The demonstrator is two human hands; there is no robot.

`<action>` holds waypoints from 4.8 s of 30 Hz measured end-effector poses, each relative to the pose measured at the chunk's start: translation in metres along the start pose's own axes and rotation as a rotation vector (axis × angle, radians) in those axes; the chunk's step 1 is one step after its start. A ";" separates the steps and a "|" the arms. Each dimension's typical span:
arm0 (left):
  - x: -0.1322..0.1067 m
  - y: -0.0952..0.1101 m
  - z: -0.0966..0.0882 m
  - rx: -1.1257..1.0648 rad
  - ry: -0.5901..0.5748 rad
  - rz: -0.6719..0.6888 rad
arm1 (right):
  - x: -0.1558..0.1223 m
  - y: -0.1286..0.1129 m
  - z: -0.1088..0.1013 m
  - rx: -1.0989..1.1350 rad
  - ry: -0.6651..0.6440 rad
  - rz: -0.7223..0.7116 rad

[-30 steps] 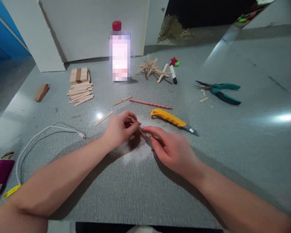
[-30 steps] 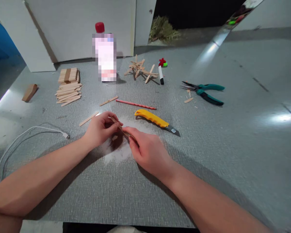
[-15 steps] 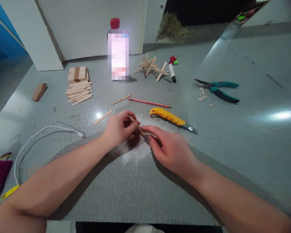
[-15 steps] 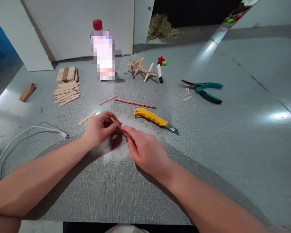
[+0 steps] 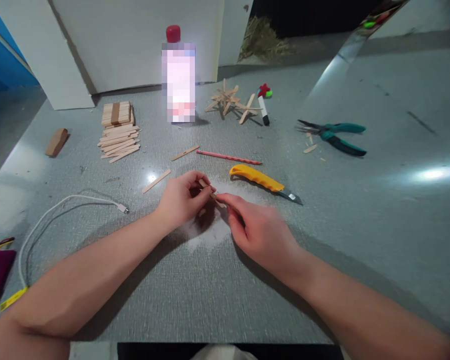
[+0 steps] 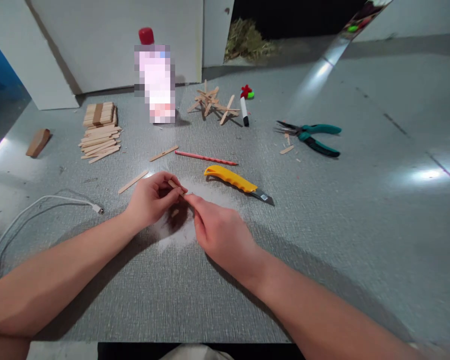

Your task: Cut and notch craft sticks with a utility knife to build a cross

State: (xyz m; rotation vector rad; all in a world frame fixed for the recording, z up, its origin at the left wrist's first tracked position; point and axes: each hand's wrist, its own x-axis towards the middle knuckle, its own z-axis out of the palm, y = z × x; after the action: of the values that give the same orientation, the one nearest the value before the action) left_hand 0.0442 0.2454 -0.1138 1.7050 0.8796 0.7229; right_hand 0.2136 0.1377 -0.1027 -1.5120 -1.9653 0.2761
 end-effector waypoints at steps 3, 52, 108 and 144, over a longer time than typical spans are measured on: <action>-0.001 0.001 0.001 0.017 0.008 0.006 | -0.001 -0.003 0.002 -0.029 0.007 0.013; -0.010 0.007 0.005 0.314 0.082 0.218 | -0.003 -0.018 0.014 -0.309 0.027 -0.071; -0.002 -0.004 -0.002 -0.466 -0.309 0.041 | 0.008 0.011 -0.010 0.753 -0.058 0.213; -0.001 0.009 -0.005 0.264 -0.208 0.213 | 0.012 0.032 -0.018 0.929 -0.039 0.510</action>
State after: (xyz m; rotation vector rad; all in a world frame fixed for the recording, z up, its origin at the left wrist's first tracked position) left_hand 0.0414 0.2456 -0.1041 2.0910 0.6772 0.5730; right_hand 0.2485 0.1548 -0.1011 -1.2988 -1.1271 1.2378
